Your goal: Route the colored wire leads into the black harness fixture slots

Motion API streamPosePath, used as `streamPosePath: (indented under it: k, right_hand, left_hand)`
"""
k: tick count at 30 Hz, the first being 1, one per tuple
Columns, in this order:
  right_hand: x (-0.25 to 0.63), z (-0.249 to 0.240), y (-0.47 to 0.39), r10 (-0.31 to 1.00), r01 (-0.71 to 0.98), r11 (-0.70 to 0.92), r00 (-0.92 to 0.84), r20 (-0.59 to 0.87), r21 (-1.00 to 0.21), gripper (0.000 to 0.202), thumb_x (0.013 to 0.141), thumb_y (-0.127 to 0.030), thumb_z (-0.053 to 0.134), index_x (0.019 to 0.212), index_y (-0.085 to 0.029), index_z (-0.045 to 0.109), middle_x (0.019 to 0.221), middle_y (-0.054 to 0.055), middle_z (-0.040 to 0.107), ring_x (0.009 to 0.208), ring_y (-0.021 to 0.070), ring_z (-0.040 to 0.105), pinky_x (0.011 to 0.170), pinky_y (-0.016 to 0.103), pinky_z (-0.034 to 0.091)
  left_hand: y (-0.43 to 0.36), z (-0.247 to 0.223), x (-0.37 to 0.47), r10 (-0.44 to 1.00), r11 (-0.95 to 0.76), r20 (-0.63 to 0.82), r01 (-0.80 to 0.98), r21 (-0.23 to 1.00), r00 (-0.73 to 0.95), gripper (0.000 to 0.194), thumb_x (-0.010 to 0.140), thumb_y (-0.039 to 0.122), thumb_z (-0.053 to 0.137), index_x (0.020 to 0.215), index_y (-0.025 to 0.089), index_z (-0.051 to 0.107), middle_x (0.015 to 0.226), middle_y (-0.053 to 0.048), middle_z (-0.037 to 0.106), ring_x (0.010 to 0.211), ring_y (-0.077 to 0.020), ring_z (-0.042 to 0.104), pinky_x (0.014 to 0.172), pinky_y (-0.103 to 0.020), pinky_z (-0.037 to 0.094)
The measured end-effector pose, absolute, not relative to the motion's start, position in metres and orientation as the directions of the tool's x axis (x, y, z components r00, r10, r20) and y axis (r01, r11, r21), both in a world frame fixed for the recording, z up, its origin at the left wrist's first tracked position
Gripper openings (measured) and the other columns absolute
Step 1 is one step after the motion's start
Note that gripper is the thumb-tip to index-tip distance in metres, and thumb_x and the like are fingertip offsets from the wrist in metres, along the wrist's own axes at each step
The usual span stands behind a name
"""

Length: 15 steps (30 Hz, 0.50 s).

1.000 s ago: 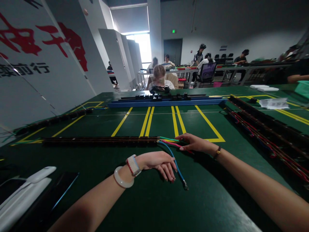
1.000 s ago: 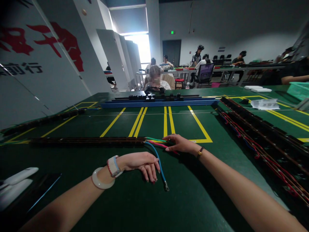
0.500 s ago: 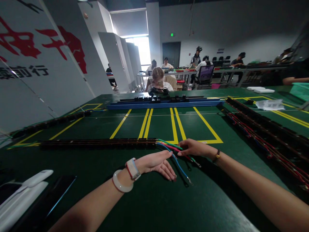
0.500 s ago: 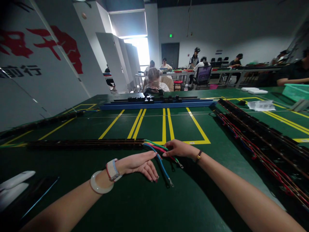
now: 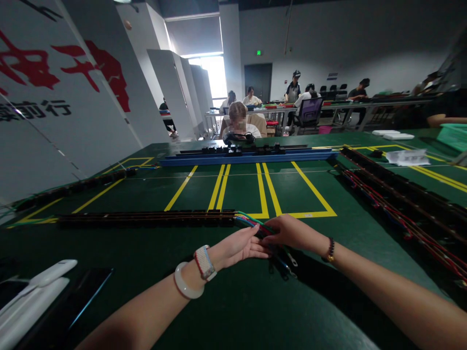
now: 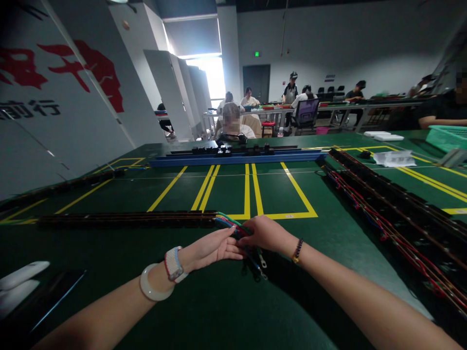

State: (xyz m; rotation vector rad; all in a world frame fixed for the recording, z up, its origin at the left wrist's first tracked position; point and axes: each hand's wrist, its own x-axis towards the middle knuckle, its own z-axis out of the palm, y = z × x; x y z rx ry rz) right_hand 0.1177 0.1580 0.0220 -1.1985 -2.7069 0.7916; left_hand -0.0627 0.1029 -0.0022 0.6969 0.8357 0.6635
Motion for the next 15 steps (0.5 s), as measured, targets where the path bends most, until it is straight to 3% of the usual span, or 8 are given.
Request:
streamPosePath:
  k: [4,9,15]
  right_hand:
    - [0.11,0.029,0.14,0.736,0.716,0.645,-0.676,-0.033,-0.267,0.021,0.083,-0.034,0.054,0.08,-0.018,0.067,0.068,0.004,0.066,0.055,0.0126,0.055,0.049,0.023,0.028]
    - [0.098,0.025,0.123,0.721,0.717,0.689,-0.693,0.0,0.102,0.021,0.086,-0.015,0.046,0.096,-0.012,0.065,0.074,0.011,0.068,0.059,0.0201,0.062,0.049,0.026,0.037]
    - [0.086,0.013,0.109,0.686,0.666,0.686,-0.726,0.046,0.293,0.033,0.083,-0.002,0.039,0.109,-0.003,0.059,0.087,0.019,0.065,0.066,0.0224,0.061,0.054,0.032,0.043]
  left_hand:
    - [0.102,-0.004,-0.057,0.776,0.593,-0.37,-0.392,0.703,0.51,0.033,0.091,0.036,0.043,0.104,0.009,0.056,0.099,-0.015,0.065,0.089,-0.0173,0.064,0.094,-0.037,0.042]
    - [0.099,-0.004,-0.044,0.844,0.534,-0.363,-0.545,0.647,0.395,0.019,0.09,0.024,0.046,0.086,0.01,0.059,0.088,-0.008,0.065,0.085,-0.0138,0.062,0.092,-0.032,0.043]
    - [0.099,0.0,-0.038,0.852,0.521,-0.416,-0.6,0.607,0.319,0.011,0.087,0.014,0.05,0.081,0.012,0.059,0.085,-0.004,0.062,0.078,-0.0089,0.059,0.08,-0.021,0.045]
